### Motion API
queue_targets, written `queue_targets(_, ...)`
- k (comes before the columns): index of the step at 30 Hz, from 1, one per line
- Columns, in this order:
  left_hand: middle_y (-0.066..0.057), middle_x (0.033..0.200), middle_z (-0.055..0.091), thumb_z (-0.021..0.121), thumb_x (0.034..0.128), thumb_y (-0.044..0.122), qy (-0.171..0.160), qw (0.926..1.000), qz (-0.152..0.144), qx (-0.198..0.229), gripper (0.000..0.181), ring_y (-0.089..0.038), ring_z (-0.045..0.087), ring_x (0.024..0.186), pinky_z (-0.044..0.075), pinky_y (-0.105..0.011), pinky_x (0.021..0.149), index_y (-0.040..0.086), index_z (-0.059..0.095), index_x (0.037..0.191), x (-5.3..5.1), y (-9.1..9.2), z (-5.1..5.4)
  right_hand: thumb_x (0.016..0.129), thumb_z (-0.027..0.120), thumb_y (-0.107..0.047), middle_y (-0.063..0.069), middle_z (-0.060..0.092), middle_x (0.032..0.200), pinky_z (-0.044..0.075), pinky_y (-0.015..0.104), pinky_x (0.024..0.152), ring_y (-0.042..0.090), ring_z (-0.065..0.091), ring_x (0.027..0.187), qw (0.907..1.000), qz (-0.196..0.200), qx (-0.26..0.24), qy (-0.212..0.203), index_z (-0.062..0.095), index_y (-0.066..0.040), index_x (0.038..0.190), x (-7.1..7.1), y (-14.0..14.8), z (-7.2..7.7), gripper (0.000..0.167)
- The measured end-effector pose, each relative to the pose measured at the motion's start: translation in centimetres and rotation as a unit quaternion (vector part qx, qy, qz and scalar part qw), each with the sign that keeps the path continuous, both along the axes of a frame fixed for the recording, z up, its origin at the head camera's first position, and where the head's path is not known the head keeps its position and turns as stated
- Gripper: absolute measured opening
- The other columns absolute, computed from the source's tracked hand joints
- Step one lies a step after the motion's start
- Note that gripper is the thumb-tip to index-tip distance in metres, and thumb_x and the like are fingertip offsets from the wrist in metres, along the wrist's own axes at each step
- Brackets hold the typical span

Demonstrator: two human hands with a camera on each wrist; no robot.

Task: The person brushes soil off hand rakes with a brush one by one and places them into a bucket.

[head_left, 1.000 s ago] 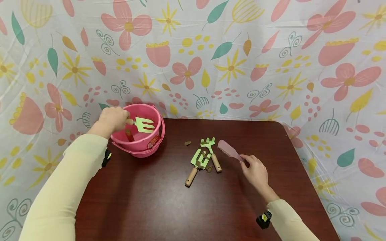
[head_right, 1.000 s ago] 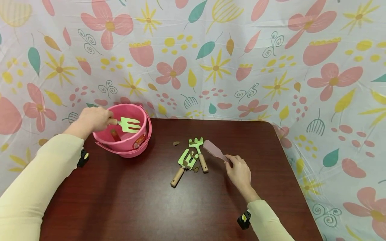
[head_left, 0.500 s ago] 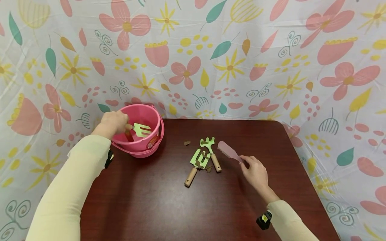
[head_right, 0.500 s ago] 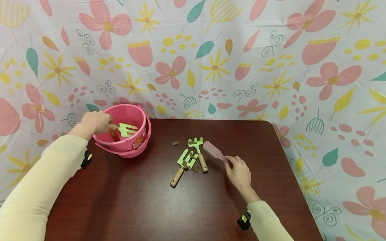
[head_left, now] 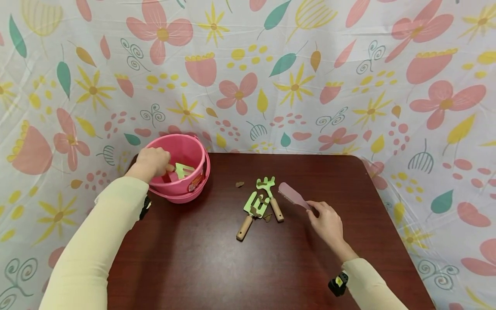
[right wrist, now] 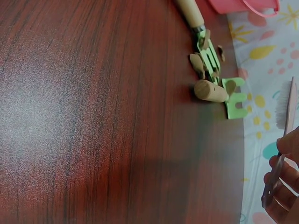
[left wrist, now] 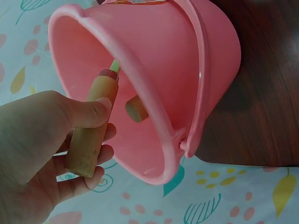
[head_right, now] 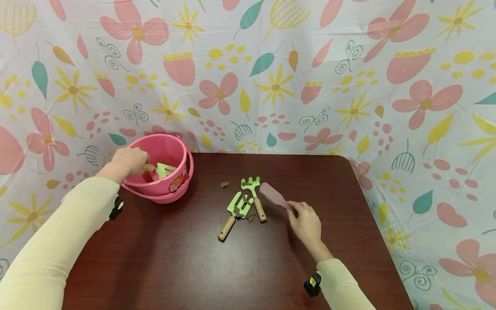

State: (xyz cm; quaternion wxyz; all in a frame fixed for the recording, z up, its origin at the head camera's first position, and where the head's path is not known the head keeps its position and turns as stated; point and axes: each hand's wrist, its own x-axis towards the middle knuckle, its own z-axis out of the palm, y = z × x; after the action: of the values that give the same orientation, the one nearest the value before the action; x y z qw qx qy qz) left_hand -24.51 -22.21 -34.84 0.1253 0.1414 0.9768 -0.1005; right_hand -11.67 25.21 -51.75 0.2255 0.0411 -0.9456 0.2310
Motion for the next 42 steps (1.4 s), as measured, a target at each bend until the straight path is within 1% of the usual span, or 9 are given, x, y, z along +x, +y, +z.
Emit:
queue_targets(7, -0.01, 0.082, 0.062, 0.067, 0.0816, 0.032, -0.024, 0.9995, 0.007, 0.02, 0.022, -0.027, 0.058, 0.072, 0.048, -0.042, 0.06, 0.01, 0.065, 0.082, 0.2, -0.2, -1.2, 0.077, 0.07, -0.011, 0.008, 0.066, 0.091, 0.047, 0.049, 0.064, 0.029, 0.063, 0.081, 1.0, 0.001, 0.0, 0.001, 0.07, -0.012, 0.103, -0.1, 0.1, -0.1, 0.026)
queue_targets(10, -0.009, 0.082, 0.062, 0.07, 0.0781, 0.036, -0.027, 0.9993, 0.01, 0.025, 0.026, -0.026, 0.058, 0.071, 0.048, -0.041, 0.058, 0.01, 0.065, 0.082, 0.3, -0.5, -1.3, 0.077, 0.07, -0.011, 0.008, 0.066, 0.091, 0.047, 0.049, 0.064, 0.029, 0.063, 0.081, 1.0, 0.0, 0.0, -0.001, 0.07, -0.012, 0.103, -0.1, 0.1, -0.1, 0.026)
queue_targets(16, -0.009, 0.08, 0.062, 0.075, 0.0712, 0.041, -0.011, 0.9995, 0.011, 0.025, 0.037, -0.025, 0.058, 0.07, 0.049, -0.044, 0.059, 0.008, 0.064, 0.084, 0.6, -1.1, -0.5, 0.078, 0.069, -0.013, 0.007, 0.066, 0.09, 0.047, 0.045, 0.058, 0.026, 0.063, 0.076, 1.0, 0.003, 0.003, -0.003, 0.069, -0.013, 0.103, -0.1, 0.2, 0.0, 0.025)
queue_targets(23, -0.011, 0.086, 0.063, 0.073, 0.0735, 0.035, -0.005, 0.9994, 0.011, 0.033, 0.034, -0.027, 0.058, 0.076, 0.05, -0.046, 0.059, 0.007, 0.062, 0.09, 1.0, -1.1, 0.8, 0.079, 0.068, -0.014, 0.009, 0.066, 0.091, 0.046, 0.043, 0.056, 0.026, 0.062, 0.074, 0.9999, 0.005, 0.004, -0.008, 0.068, -0.012, 0.105, -0.2, 0.4, 0.1, 0.025)
queue_targets(26, -0.015, 0.096, 0.063, 0.071, 0.0768, 0.031, -0.002, 0.9995, 0.005, 0.032, 0.04, -0.031, 0.058, 0.083, 0.051, -0.049, 0.063, 0.005, 0.062, 0.106, 1.2, -1.0, 1.2, 0.08, 0.068, -0.013, 0.01, 0.066, 0.093, 0.047, 0.044, 0.057, 0.028, 0.062, 0.076, 0.9999, 0.004, 0.002, -0.012, 0.068, -0.012, 0.105, -0.2, 0.5, 0.2, 0.025)
queue_targets(29, -0.022, 0.113, 0.058, 0.067, 0.081, 0.028, -0.002, 0.9997, -0.002, 0.026, 0.051, -0.037, 0.056, 0.099, 0.05, -0.053, 0.073, 0.002, 0.054, 0.123, 1.5, -0.8, 1.4, 0.08, 0.068, -0.012, 0.011, 0.066, 0.093, 0.047, 0.045, 0.056, 0.029, 0.062, 0.076, 0.9999, 0.002, 0.001, -0.011, 0.068, -0.011, 0.105, -0.2, 0.6, 0.3, 0.025)
queue_targets(31, -0.025, 0.124, 0.052, 0.065, 0.0823, 0.028, -0.001, 0.9997, -0.005, 0.026, 0.057, -0.04, 0.051, 0.11, 0.047, -0.056, 0.08, 0.001, 0.048, 0.129, 1.6, -0.6, 1.5, 0.08, 0.068, -0.011, 0.012, 0.066, 0.093, 0.046, 0.045, 0.055, 0.029, 0.062, 0.075, 1.0, 0.001, 0.002, -0.009, 0.068, -0.01, 0.104, -0.2, 0.7, 0.3, 0.025)
queue_targets(34, -0.026, 0.131, 0.046, 0.064, 0.0831, 0.028, 0.01, 0.9995, -0.011, 0.029, 0.059, -0.043, 0.044, 0.118, 0.04, -0.058, 0.089, 0.001, 0.045, 0.131, 1.9, -0.4, 1.5, 0.08, 0.068, -0.012, 0.012, 0.065, 0.092, 0.046, 0.044, 0.054, 0.028, 0.061, 0.072, 0.9999, -0.001, 0.001, -0.011, 0.068, -0.01, 0.104, -0.1, 0.7, 0.2, 0.025)
queue_targets(42, -0.023, 0.13, 0.045, 0.067, 0.0808, 0.03, 0.047, 0.9952, -0.06, 0.061, 0.063, -0.042, 0.042, 0.118, 0.035, -0.057, 0.095, 0.003, 0.043, 0.132, 3.1, 0.8, 0.9, 0.08, 0.068, -0.014, 0.012, 0.065, 0.093, 0.045, 0.043, 0.055, 0.029, 0.062, 0.074, 0.9996, -0.006, -0.002, -0.027, 0.068, -0.01, 0.104, 0.3, 0.8, 0.1, 0.025)
